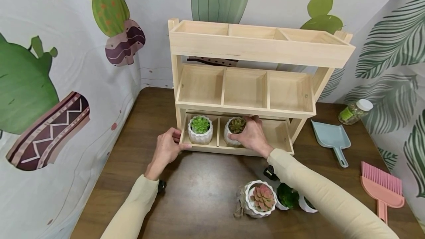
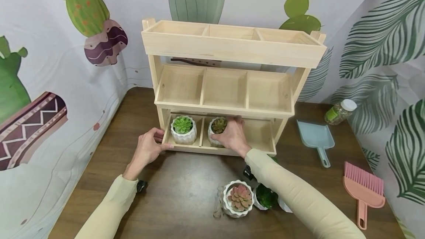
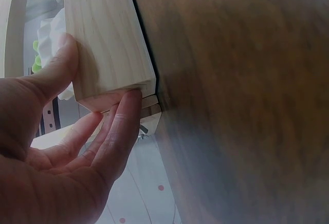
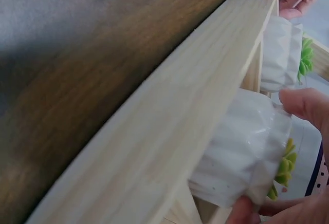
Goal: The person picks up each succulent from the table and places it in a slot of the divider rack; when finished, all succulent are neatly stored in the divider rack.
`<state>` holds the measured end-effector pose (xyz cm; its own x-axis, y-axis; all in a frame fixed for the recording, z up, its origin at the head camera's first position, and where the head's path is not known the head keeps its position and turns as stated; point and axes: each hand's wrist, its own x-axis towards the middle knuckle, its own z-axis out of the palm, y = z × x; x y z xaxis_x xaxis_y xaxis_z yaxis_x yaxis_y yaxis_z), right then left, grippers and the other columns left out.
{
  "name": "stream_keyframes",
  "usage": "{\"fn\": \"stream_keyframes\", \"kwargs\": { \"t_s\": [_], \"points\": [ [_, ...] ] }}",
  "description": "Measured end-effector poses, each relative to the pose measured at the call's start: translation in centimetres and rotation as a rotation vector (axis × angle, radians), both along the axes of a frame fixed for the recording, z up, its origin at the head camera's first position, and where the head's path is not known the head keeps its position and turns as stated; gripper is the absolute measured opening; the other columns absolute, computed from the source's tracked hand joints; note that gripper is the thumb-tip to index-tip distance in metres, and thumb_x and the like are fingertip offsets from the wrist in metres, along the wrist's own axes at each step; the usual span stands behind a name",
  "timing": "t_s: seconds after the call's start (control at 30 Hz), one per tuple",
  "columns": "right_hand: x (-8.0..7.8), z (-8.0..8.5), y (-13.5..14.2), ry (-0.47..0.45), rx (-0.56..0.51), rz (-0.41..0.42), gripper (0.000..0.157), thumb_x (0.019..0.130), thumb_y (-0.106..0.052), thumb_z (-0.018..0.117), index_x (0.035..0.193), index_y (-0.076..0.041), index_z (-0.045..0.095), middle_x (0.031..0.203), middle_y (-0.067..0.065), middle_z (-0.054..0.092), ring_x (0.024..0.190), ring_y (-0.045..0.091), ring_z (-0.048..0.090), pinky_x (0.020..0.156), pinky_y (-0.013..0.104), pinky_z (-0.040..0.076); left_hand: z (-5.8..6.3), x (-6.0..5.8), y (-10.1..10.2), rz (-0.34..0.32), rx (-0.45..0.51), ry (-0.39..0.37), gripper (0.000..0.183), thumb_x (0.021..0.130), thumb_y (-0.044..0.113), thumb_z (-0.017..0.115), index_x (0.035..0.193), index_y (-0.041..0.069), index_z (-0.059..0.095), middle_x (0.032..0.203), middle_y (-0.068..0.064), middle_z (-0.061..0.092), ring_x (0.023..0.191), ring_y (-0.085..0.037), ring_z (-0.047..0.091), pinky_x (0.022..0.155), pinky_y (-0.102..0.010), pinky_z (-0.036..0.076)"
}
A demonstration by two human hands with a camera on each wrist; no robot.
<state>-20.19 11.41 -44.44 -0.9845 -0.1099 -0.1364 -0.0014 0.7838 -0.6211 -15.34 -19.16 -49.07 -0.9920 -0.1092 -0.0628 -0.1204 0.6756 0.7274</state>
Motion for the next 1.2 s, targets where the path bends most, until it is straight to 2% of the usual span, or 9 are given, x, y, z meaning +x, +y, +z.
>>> {"fn": "stream_keyframes", "kwargs": {
  "t_s": [0.23, 0.33, 0.43, 0.53, 0.63, 0.83, 0.93, 1.1, 1.2],
  "points": [
    [0.0, 0.9, 0.2, -0.033, 0.063, 0.043, 0.106, 0.080, -0.039, 0.097, 0.161, 0.002, 0.043, 0.155, 0.036, 0.049, 0.148, 0.055, 0.045, 0.125, 0.064, 0.042, 0.1, 0.1, 0.0, -0.002, 0.001, -0.004, 0.056, 0.081, 0.021, 0.099, 0.123, 0.000, 0.069, 0.114, -0.017, 0.080, 0.105, -0.031, 0.078, 0.093, -0.047, 0.061],
    [0.4, 1.4, 0.5, -0.019, 0.082, 0.052, 0.104, 0.081, -0.043, 0.097, 0.159, 0.003, 0.046, 0.155, 0.035, 0.052, 0.149, 0.054, 0.046, 0.128, 0.063, 0.038, 0.1, 0.2, 0.1, -0.001, 0.000, -0.010, 0.057, 0.080, 0.022, 0.099, 0.123, 0.001, 0.069, 0.114, -0.017, 0.080, 0.106, -0.030, 0.078, 0.093, -0.047, 0.061],
    [1.2, 2.2, 0.8, 0.017, 0.083, 0.060, 0.097, 0.081, -0.043, 0.096, 0.155, 0.003, 0.052, 0.154, 0.034, 0.052, 0.147, 0.054, 0.046, 0.125, 0.065, 0.040, 0.0, 0.2, 0.1, 0.002, 0.002, -0.015, 0.057, 0.080, 0.022, 0.100, 0.123, 0.001, 0.069, 0.114, -0.017, 0.080, 0.105, -0.030, 0.078, 0.093, -0.046, 0.061],
    [2.3, 3.1, 1.3, 0.031, 0.073, 0.067, 0.093, 0.083, -0.039, 0.094, 0.155, 0.003, 0.053, 0.155, 0.033, 0.048, 0.145, 0.053, 0.045, 0.119, 0.066, 0.044, 0.0, 0.2, 0.1, 0.000, 0.000, -0.013, 0.056, 0.080, 0.021, 0.100, 0.122, 0.000, 0.069, 0.113, -0.018, 0.080, 0.105, -0.031, 0.078, 0.092, -0.046, 0.062],
    [3.5, 4.2, 1.9, 0.036, 0.059, 0.070, 0.095, 0.086, -0.039, 0.092, 0.158, 0.004, 0.048, 0.159, 0.032, 0.043, 0.147, 0.051, 0.042, 0.120, 0.066, 0.045, 0.0, 0.1, 0.0, -0.001, 0.001, -0.007, 0.056, 0.081, 0.020, 0.099, 0.122, 0.000, 0.069, 0.113, -0.019, 0.080, 0.104, -0.032, 0.078, 0.092, -0.047, 0.062],
    [6.1, 6.3, 3.3, 0.077, 0.032, 0.076, 0.095, 0.090, -0.040, 0.089, 0.160, 0.006, 0.045, 0.160, 0.029, 0.043, 0.147, 0.049, 0.044, 0.117, 0.066, 0.047, 0.1, 0.0, 0.0, 0.001, 0.002, -0.006, 0.054, 0.081, 0.021, 0.099, 0.121, 0.000, 0.069, 0.112, -0.019, 0.080, 0.104, -0.032, 0.078, 0.091, -0.045, 0.062],
    [7.5, 7.1, 4.0, 0.128, 0.023, 0.071, 0.092, 0.090, -0.040, 0.090, 0.159, 0.003, 0.048, 0.157, 0.027, 0.048, 0.139, 0.045, 0.051, 0.110, 0.064, 0.050, 0.2, 0.0, 0.0, -0.002, -0.002, -0.004, 0.054, 0.080, 0.021, 0.100, 0.121, 0.001, 0.070, 0.111, -0.018, 0.081, 0.103, -0.031, 0.078, 0.090, -0.044, 0.062],
    [9.9, 7.6, 5.8, 0.217, 0.012, 0.049, 0.083, 0.090, -0.038, 0.091, 0.154, 0.002, 0.055, 0.146, 0.022, 0.057, 0.115, 0.037, 0.063, 0.092, 0.051, 0.053, 0.2, 0.0, 0.0, -0.009, -0.001, -0.001, 0.054, 0.080, 0.021, 0.100, 0.120, 0.001, 0.070, 0.109, -0.018, 0.081, 0.102, -0.031, 0.079, 0.089, -0.044, 0.062],
    [11.3, 7.5, 7.2, 0.243, 0.020, 0.020, 0.080, 0.091, -0.037, 0.091, 0.153, 0.001, 0.057, 0.143, 0.021, 0.059, 0.110, 0.037, 0.064, 0.089, 0.047, 0.052, 0.3, 0.0, 0.1, -0.008, 0.001, -0.001, 0.054, 0.080, 0.021, 0.100, 0.121, 0.001, 0.070, 0.110, -0.018, 0.081, 0.102, -0.031, 0.078, 0.088, -0.043, 0.062]
  ]
}}
